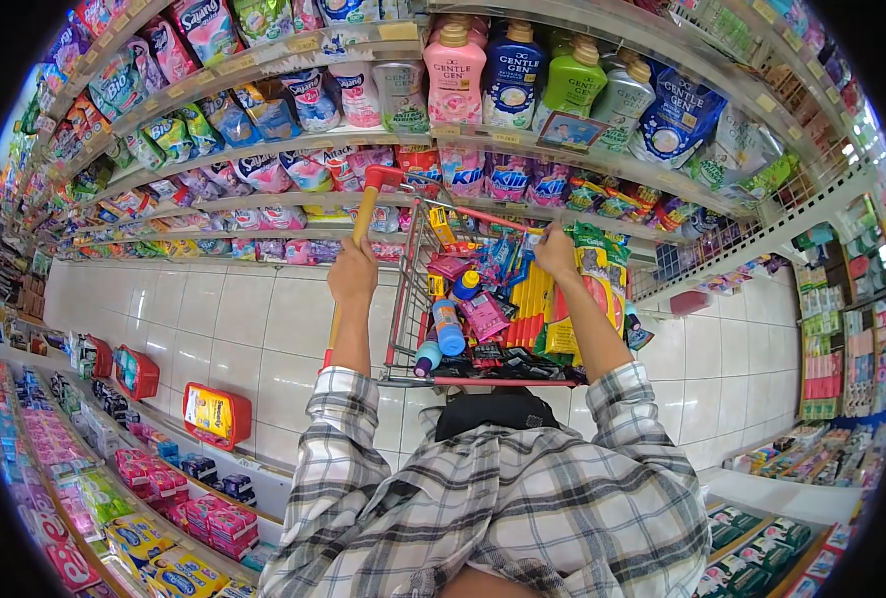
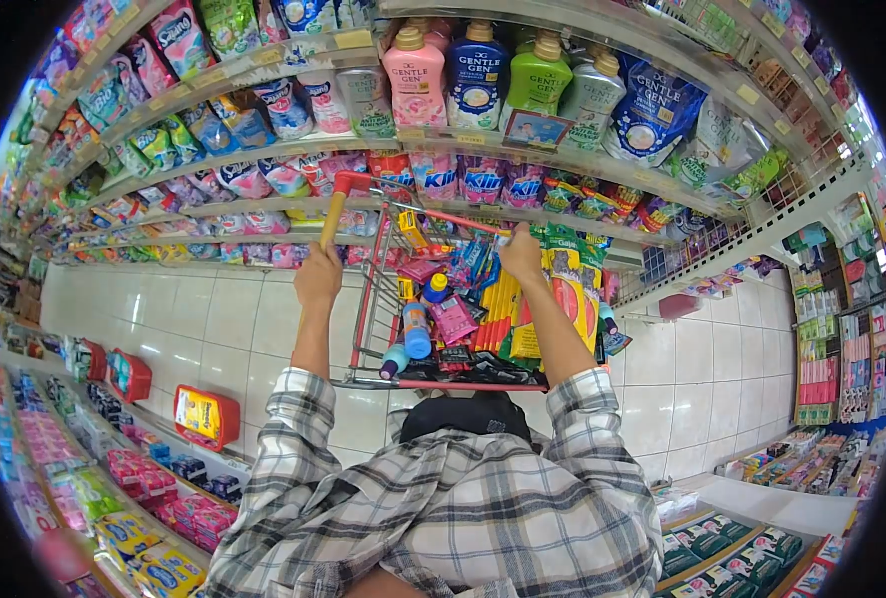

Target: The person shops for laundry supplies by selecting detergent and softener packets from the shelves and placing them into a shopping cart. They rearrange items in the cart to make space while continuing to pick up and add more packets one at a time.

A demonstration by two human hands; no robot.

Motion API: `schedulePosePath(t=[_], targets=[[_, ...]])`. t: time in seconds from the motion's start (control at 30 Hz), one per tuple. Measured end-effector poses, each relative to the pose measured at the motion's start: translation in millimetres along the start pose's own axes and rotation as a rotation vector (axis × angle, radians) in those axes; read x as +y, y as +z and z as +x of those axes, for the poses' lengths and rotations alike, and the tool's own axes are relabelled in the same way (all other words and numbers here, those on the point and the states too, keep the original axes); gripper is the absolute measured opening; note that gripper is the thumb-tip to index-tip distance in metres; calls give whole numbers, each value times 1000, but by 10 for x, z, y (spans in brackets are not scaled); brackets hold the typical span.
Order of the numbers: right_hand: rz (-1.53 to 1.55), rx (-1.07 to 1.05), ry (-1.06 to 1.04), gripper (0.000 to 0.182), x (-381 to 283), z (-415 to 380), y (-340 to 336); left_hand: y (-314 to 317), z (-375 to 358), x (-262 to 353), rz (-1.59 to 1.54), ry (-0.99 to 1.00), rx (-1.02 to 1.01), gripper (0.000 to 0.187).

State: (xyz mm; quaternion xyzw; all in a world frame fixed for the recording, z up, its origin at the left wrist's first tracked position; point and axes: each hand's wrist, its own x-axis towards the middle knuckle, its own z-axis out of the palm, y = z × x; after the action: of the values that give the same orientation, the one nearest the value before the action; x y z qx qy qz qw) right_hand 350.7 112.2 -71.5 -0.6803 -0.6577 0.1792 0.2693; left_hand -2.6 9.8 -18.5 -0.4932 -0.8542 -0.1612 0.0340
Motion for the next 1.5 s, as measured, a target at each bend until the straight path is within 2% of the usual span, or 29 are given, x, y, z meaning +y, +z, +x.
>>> schedulePosePath(t=[0.07,0.17,0.27,0.33,0.43,0.67,0.7,0.8,0.87,0.93,1.0,1.07,1.13,1.2,1.23,1.3,1.33,1.43,1.5], targets=[[45,-93,99,19,-30,1,15,-2,-11,9,-3,-5,-10,40],[-83,-165,-21,16,24,-73,59,-19,-2,12,-7,-13,-23,41],[-104,-132,-94,14,134,-97,128,-14,-11,7,-12,-18,-30,41],[0,-270,22,14,229,-41,203,-17,-7,10,-15,-11,-20,41],[48,-358,84,13,219,-27,209,-26,-14,16,-11,-8,-10,41],[-74,-463,-44,9,-145,-13,-88,-44,-26,16,-35,-10,10,39],[27,-449,-87,10,-241,8,-202,-32,-21,11,-38,-8,15,39],[249,-307,-211,9,-680,193,-690,-35,-23,13,-19,-8,16,38],[351,-90,-414,9,-1145,364,-1178,-2,-16,-7,-29,3,18,37],[527,114,-450,11,-1568,538,-1665,-14,-9,5,-21,-1,10,37],[422,337,-587,14,-1906,787,-2157,-6,-10,2,-20,-5,15,37],[424,524,-630,15,-2228,1037,-2534,28,-9,-12,-25,-10,39,38],[299,681,-815,15,-2339,1552,-2773,-14,-7,7,-19,-14,13,37],[203,640,-741,16,-2399,2002,-2926,-32,-14,21,-15,-15,-1,36],[107,527,-621,22,-2460,2107,-3021,-36,-7,22,-13,-12,0,36],[-101,453,-570,29,-2371,2585,-3036,-38,-17,13,-5,-7,11,36],[-203,417,-545,33,-2396,2719,-3045,-27,-14,13,-1,-3,25,35],[-401,310,-299,46,-2550,2996,-3089,21,1,-5,16,1,56,34],[-442,199,-275,52,-2598,3162,-3078,38,-3,-15,17,16,83,34]])
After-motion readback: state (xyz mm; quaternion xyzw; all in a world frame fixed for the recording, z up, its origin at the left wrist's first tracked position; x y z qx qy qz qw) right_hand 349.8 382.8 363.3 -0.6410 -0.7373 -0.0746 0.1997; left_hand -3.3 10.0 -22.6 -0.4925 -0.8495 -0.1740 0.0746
